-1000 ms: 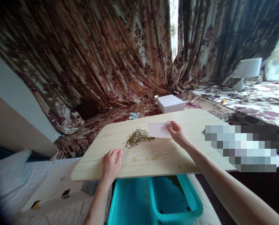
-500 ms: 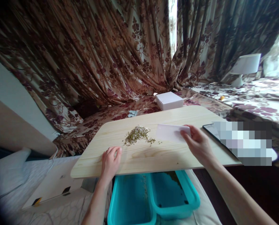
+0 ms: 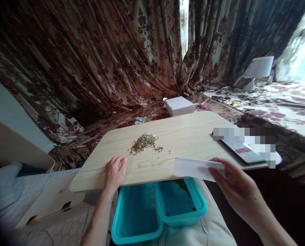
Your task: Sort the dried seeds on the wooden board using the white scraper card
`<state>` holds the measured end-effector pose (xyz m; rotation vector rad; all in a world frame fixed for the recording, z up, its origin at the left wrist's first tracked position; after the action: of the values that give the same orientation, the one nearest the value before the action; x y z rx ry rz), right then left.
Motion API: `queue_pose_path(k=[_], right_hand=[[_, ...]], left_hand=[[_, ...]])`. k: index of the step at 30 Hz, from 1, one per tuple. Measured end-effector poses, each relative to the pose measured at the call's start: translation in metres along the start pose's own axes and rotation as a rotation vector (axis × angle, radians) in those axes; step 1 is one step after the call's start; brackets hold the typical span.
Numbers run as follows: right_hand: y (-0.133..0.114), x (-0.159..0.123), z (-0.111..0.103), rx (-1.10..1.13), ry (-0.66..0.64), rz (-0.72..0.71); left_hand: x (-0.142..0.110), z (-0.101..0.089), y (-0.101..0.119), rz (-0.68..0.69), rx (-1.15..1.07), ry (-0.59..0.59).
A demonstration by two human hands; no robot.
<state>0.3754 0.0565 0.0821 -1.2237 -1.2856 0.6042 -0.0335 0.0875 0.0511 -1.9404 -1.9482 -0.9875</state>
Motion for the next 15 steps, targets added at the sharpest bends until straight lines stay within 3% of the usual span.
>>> queue_pose_path(k=[5,10,15], right_hand=[[-0.003,0.03,0.013,-0.028,0.097,0.016],[0.017,0.063,0.048,-0.015,0.003,0.05],[0.027,0.068,0.066,0.042,-0.072,0.092]], left_hand=[[0.0,0.0,0.0,-0.011,-0.002,0.005],[0.001,0.0,-0.001,-0.025,-0.01,-0.008],[0.0,-0.001,-0.001,-0.04,0.001,-0.007]])
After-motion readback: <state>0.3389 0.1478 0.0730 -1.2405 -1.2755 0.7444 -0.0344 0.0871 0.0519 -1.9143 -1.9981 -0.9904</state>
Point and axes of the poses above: each hand's wrist, its own x-axis towards the middle knuckle, its own z-axis out of the palm, y = z × x, the point moved 10 cm from there along x, towards the middle knuckle, and after that the axes turned 5 degrees about z, right-handed, at the moved point
